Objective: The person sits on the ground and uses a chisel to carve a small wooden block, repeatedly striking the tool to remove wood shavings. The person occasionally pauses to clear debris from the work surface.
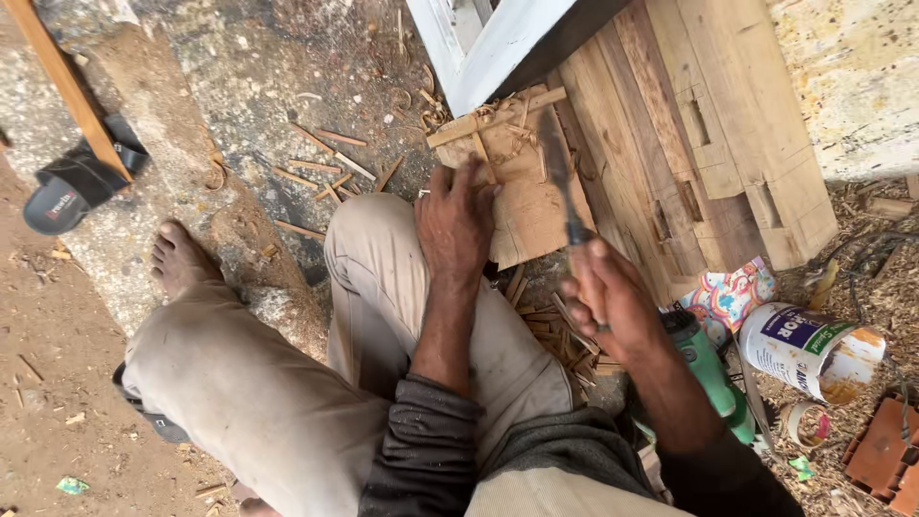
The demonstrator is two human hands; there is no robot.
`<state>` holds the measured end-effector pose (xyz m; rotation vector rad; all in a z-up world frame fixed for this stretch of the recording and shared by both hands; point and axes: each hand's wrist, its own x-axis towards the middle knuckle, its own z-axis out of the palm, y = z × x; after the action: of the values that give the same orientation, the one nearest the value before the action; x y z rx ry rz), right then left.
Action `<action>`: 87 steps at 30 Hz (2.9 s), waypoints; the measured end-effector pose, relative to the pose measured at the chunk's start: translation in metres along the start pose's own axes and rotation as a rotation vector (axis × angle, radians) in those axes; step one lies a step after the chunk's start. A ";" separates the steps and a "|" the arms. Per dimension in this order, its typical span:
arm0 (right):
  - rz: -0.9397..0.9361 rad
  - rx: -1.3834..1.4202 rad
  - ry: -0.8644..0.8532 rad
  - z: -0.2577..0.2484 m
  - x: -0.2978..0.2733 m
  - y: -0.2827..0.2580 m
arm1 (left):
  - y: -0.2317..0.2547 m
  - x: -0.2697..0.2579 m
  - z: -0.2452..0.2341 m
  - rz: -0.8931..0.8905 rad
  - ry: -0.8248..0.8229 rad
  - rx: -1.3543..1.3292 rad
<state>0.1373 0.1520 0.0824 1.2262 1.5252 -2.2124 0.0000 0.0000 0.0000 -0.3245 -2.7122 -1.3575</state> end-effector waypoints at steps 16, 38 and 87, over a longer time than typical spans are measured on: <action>-0.355 -0.881 0.205 -0.018 -0.048 0.013 | -0.007 -0.004 0.006 0.079 -0.010 0.140; -0.548 -1.407 0.176 0.021 -0.034 0.024 | 0.000 0.001 -0.001 0.045 -0.030 0.160; -0.172 -0.308 0.091 -0.016 -0.039 0.016 | -0.003 -0.008 0.002 0.037 -0.085 0.166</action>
<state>0.1795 0.1476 0.0970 1.1503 1.9852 -1.9398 0.0069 -0.0014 -0.0047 -0.4246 -2.8485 -1.1247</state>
